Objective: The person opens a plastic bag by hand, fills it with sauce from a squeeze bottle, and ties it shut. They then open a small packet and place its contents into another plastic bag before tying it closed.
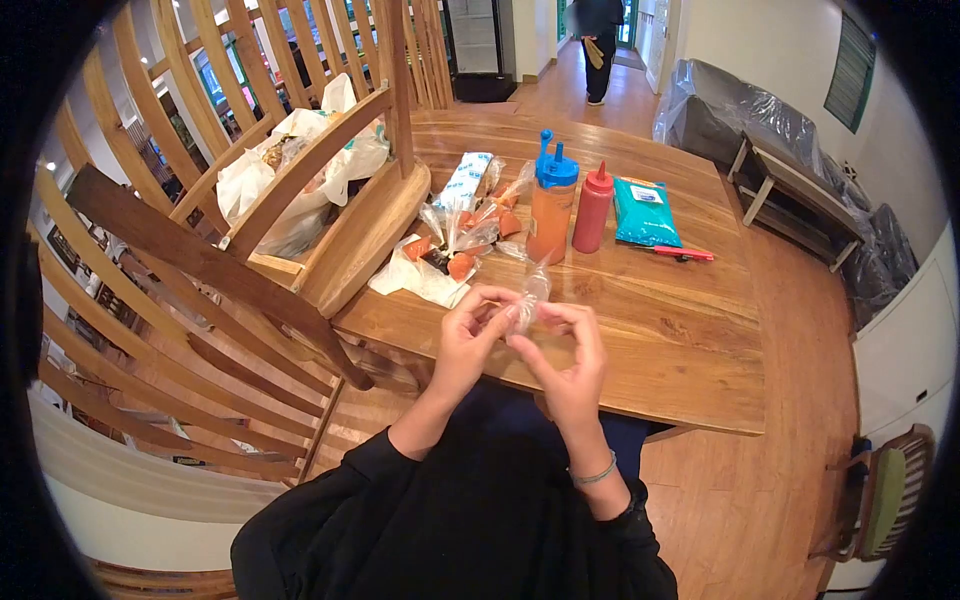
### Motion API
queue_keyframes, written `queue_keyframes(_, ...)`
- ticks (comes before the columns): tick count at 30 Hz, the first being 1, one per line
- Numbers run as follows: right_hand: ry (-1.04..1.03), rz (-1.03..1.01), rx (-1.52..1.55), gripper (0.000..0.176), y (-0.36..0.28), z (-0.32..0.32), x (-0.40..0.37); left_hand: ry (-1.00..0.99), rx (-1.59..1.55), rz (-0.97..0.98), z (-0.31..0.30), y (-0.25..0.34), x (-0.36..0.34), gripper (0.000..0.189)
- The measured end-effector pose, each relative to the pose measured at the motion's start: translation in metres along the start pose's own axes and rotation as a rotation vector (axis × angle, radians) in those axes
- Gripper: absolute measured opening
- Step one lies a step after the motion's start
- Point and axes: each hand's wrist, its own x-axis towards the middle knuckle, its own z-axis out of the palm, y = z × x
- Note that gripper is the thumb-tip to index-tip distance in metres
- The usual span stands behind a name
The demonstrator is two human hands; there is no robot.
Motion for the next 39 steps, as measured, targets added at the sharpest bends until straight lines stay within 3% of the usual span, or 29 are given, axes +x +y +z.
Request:
queue_keyframes(1,-0.019,0.038,0.020,0.030,0.006,0.004,-0.002,0.003,0.069,0.060,0.002,-0.003,-0.001,0.015)
queue_keyframes(3,-0.025,0.134,0.144,0.018,0.004,0.008,-0.003,-0.027,-0.017,-0.015,0.004,-0.005,-0.003,0.014)
queue_keyframes(10,0.080,0.273,0.379,0.013,0.009,0.007,-0.005,-0.053,-0.467,-0.285,0.003,-0.014,-0.002,0.017)
queue_keyframes(16,0.067,0.296,0.426,0.011,0.014,0.007,-0.006,-0.198,-0.711,-0.264,-0.001,-0.010,0.000,0.026)
queue_keyframes(22,0.039,0.256,0.354,0.009,0.021,0.011,-0.015,0.017,-0.033,-0.011,0.006,-0.022,0.000,0.029)
queue_keyframes(25,-0.023,0.311,0.494,0.010,0.019,0.014,-0.016,0.172,0.265,0.090,0.010,-0.015,0.000,0.030)
queue_keyframes(30,-0.108,0.373,0.468,0.009,0.016,0.010,-0.010,0.167,0.300,0.087,0.006,-0.014,0.000,0.023)
queue_keyframes(33,-0.059,0.271,0.479,0.014,0.015,0.018,-0.007,0.155,0.303,0.079,0.005,-0.019,0.001,0.019)
queue_keyframes(36,-0.095,0.176,0.208,0.020,0.026,0.005,-0.009,0.097,0.244,0.015,0.007,-0.018,-0.002,0.016)
queue_keyframes(39,0.096,0.299,0.289,0.022,0.032,0.002,-0.004,0.037,0.125,-0.014,0.015,-0.017,-0.006,0.020)
